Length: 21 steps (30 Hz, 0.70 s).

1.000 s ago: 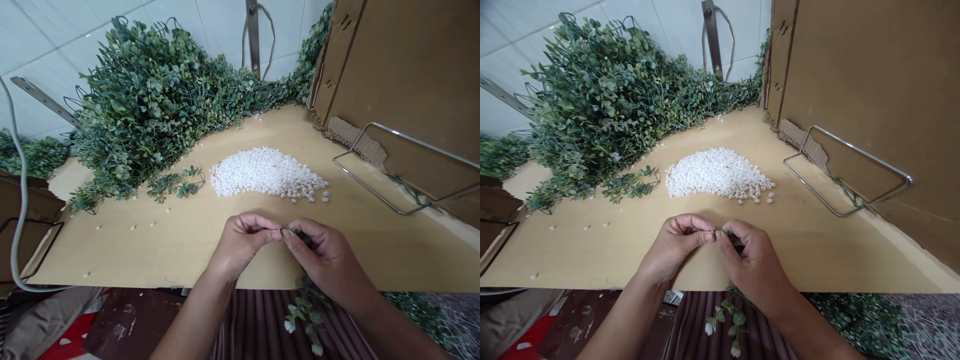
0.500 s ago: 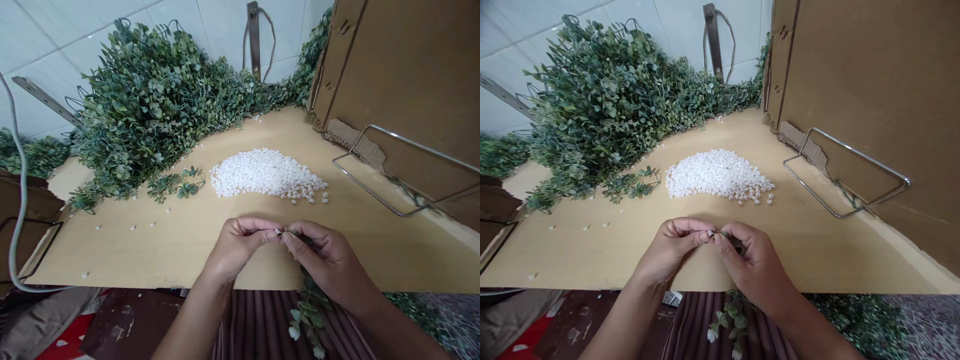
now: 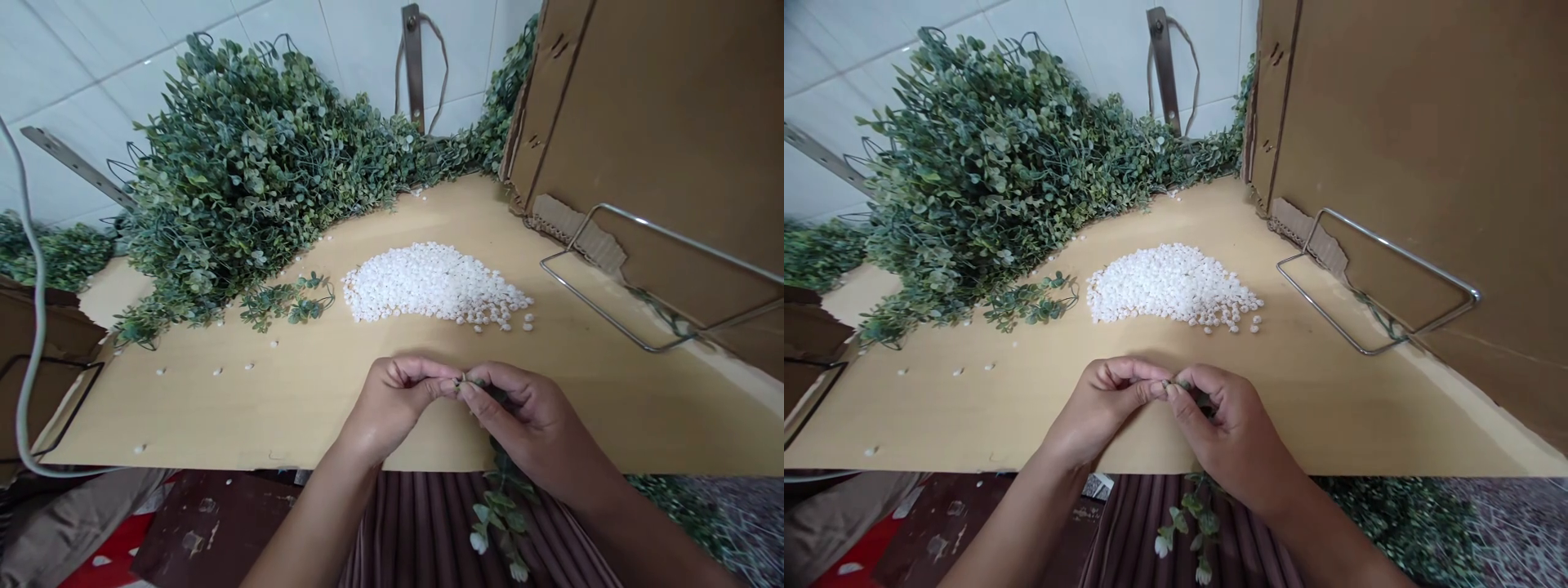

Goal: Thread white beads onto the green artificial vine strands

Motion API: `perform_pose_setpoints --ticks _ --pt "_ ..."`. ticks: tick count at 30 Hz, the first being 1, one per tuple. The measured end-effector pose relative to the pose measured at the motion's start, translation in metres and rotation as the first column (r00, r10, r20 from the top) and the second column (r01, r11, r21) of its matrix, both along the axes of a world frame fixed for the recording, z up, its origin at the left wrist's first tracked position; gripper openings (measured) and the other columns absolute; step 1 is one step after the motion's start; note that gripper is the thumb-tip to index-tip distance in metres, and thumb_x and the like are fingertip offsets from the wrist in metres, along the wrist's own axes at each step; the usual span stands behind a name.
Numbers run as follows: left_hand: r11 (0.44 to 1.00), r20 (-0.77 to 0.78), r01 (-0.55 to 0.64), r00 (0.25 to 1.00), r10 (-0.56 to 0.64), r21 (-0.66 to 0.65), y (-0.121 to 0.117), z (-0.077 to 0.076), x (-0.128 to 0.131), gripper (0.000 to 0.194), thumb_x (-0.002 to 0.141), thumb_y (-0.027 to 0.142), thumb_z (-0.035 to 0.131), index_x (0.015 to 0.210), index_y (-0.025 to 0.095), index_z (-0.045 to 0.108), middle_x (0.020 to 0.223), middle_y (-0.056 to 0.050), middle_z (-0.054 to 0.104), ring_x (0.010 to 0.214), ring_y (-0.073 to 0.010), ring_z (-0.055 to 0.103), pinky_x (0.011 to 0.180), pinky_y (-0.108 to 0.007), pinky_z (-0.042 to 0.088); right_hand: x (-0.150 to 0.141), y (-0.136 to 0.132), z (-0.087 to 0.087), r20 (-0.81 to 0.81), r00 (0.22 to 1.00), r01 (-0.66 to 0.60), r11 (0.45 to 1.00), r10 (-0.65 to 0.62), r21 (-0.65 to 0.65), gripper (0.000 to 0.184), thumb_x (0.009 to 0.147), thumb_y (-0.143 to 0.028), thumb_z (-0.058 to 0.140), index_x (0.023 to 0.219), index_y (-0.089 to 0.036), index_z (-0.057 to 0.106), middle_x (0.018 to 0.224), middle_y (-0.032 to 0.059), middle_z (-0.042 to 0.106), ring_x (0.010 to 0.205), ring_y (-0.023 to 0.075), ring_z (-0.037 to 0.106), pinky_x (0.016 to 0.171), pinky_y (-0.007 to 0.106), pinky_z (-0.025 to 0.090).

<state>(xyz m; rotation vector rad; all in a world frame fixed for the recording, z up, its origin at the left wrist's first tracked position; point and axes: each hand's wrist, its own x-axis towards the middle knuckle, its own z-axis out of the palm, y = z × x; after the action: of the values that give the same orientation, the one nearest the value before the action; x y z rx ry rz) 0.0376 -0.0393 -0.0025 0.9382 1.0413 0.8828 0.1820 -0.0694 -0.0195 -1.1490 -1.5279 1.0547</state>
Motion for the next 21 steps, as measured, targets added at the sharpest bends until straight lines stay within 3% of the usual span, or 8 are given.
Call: perform_pose_setpoints --ticks 9,21 --pt "1.0 0.03 -0.002 1.0 0.002 0.02 -0.0002 -0.0014 -0.0006 0.005 0.062 0.012 0.075 0.063 0.017 0.074 0.06 0.001 0.072 0.058 -0.0069 0.063 0.063 -0.016 0.051 0.0015 -0.0008 -0.0005 0.033 0.999 -0.038 0.999 0.039 -0.008 0.026 0.086 -0.028 0.046 0.067 -0.015 0.057 0.058 -0.0017 0.047 0.054 0.0112 0.044 0.049 0.02 0.036" --pt "0.997 -0.074 0.062 0.996 -0.059 0.037 0.0031 -0.0004 -0.0039 0.014 0.068 0.006 0.067 0.064 0.017 0.074 0.061 0.001 0.072 0.058 -0.0069 0.062 0.063 -0.016 0.051 0.003 0.0023 0.0 0.027 0.996 -0.083 0.986 0.087 -0.143 0.029 0.082 -0.036 0.045 0.063 -0.016 0.052 0.054 -0.0029 0.037 0.049 0.0106 0.034 0.042 0.021 0.028"
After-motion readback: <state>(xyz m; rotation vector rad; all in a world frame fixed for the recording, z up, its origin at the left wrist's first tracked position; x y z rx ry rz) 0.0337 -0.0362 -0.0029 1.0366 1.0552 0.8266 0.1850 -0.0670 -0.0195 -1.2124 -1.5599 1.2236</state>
